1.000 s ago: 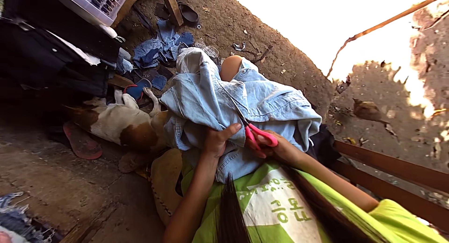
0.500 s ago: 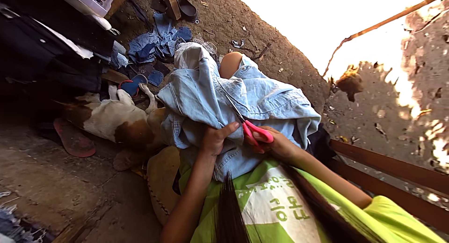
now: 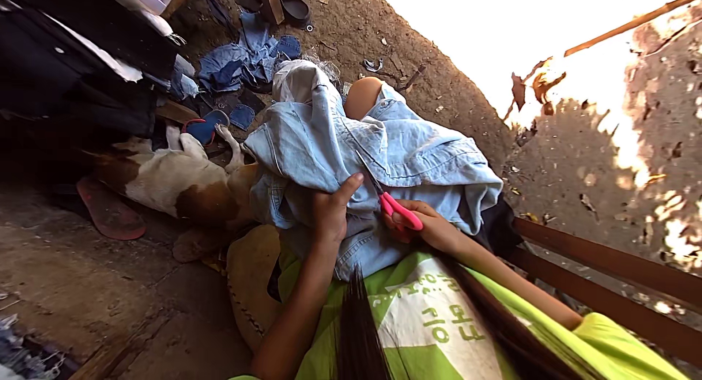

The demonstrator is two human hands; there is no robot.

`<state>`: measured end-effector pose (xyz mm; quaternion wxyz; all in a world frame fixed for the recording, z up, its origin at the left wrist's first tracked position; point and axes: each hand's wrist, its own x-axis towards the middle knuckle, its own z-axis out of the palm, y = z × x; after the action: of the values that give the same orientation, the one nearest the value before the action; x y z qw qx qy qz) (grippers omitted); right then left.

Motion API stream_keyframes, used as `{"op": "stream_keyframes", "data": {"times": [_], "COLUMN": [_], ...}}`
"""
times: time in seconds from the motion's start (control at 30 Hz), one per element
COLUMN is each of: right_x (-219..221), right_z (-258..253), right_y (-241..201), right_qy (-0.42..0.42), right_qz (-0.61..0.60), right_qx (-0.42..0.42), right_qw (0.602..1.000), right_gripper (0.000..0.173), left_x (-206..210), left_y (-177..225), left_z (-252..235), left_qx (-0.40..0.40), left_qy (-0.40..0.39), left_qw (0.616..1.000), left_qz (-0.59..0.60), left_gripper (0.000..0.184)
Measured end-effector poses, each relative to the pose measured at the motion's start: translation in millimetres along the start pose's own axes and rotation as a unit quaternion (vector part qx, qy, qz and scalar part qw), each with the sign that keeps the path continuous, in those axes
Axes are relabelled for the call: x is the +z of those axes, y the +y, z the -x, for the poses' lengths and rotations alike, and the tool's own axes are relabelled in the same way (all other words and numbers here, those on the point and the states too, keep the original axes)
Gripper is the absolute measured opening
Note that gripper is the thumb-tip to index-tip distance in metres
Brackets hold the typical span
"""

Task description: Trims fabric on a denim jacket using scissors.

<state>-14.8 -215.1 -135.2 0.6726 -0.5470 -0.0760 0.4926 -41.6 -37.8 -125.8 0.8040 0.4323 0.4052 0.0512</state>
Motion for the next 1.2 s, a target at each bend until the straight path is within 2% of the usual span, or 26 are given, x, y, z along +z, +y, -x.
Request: {"op": "stream_keyframes", "data": {"times": [0.27, 0.53, 1.0, 1.1, 1.2], "right_x": [-0.9, 3.5, 8.8, 10.0, 5.0], "right_z": [-4.9, -4.8, 0.5, 4.5, 6.4], "right_y": [-2.0, -3.3, -2.1, -2.9, -4.8], "right_qy": [-0.045, -0.032, -0.005, 0.002, -0.026], "right_qz": [-0.062, -0.058, -0.050, -0.046, -0.066], "right_qx": [0.010, 0.011, -0.012, 0.004, 0.028], "right_qw": [0.997, 0.998, 0.999, 0.999, 0.997], "right_gripper": [0.036, 0.032, 0.028, 0.024, 0.026], "left_x": [-4.3, -8.3, -5.8, -4.6, -4.5], "left_y": [-6.0, -13.1, -12.9, -11.7, -12.9], "left_z": [2.2, -2.1, -3.6, -2.2, -2.6], "left_qx": [0.010, 0.015, 0.014, -0.005, -0.017], "left_qy": [-0.033, -0.068, -0.071, -0.066, -0.065], "left_qw": [0.998, 0.993, 0.993, 0.994, 0.994], "left_qz": [0.060, 0.095, 0.097, 0.089, 0.091], "left_gripper": [0.039, 0.038, 0.037, 0.035, 0.035]}}
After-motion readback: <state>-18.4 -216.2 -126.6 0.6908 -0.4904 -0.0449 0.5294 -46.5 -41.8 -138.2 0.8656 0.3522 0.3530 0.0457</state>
